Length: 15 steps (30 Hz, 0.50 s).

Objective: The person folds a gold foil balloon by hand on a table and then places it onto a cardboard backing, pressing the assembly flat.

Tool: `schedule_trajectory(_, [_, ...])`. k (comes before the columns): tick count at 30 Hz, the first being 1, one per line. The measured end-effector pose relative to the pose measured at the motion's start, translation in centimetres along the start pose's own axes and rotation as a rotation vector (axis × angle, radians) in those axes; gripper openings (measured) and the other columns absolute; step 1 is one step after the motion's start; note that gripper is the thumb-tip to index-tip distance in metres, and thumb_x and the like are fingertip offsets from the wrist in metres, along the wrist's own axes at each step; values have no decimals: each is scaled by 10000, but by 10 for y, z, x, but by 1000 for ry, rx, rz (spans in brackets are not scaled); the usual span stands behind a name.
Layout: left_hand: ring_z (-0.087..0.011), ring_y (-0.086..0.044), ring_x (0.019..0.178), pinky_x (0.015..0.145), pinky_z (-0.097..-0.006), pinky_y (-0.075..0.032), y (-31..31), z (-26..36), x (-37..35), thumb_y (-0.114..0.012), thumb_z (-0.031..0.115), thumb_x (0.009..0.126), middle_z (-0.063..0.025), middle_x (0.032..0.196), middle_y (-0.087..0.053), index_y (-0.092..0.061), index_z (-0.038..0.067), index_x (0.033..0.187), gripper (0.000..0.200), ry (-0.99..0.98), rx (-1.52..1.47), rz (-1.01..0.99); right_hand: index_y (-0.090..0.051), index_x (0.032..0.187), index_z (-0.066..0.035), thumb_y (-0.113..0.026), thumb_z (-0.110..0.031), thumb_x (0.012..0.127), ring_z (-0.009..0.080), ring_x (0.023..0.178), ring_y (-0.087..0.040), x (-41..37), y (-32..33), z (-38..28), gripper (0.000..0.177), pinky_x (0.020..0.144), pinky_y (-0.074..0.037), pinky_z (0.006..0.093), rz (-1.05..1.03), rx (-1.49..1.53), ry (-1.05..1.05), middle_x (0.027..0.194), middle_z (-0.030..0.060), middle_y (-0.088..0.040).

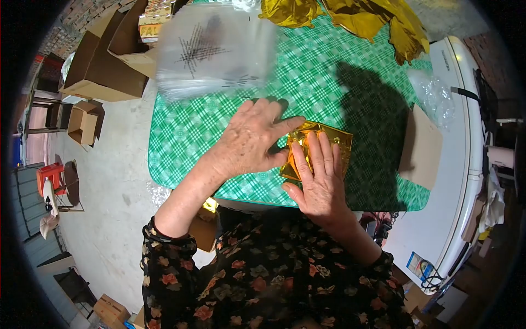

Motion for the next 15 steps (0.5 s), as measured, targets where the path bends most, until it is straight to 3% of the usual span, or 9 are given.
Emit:
schedule_trajectory(4, [-309, -555, 983, 887, -446, -473, 0, -1, 1, -830, 283, 759, -101, 1020, -522, -687, 176, 1456, 720, -6, -4, -3, -442, 1635, -51, -788, -492, 894, 503, 1585, -263, 0, -1, 0, 930, 1257, -223, 696, 12, -7, -6, 1690, 290, -330])
schedule_trajectory(10, [-301, -573, 955, 871, -436, -476, 4, -6, 8, -799, 246, 862, -95, 956, -546, -738, 148, 1382, 532, 7, -97, -32, -441, 1636, -59, -784, -506, 892, 495, 1583, -276, -1, -2, 0, 933, 1259, -226, 690, 30, -24, -10, 1689, 284, -339])
schedule_trajectory(13, [-295, -592, 925, 854, -427, -473, -1, -13, 11, -810, 231, 901, -76, 904, -582, -761, 139, 1323, 435, 6, -128, 52, -443, 1634, -63, -790, -508, 885, 491, 1577, -289, -1, 0, 0, 937, 1264, -227, 677, 49, -29, -4, 1683, 286, -349])
schedule_trajectory(15, [-289, -619, 959, 872, -434, -469, 1, -14, 13, -815, 233, 889, -54, 922, -625, -771, 141, 1179, 308, 59, -126, 118, -446, 1631, -65, -794, -509, 879, 489, 1574, -297, -2, 0, 0, 940, 1268, -227, 668, 56, -29, -2, 1681, 287, -355])
Point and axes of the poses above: each hand's wrist, its own x-axis towards the middle knuckle, its own y-axis out of the back of the hand, z = x × y, the point moved 10 cm from there along x, towards the middle knuckle
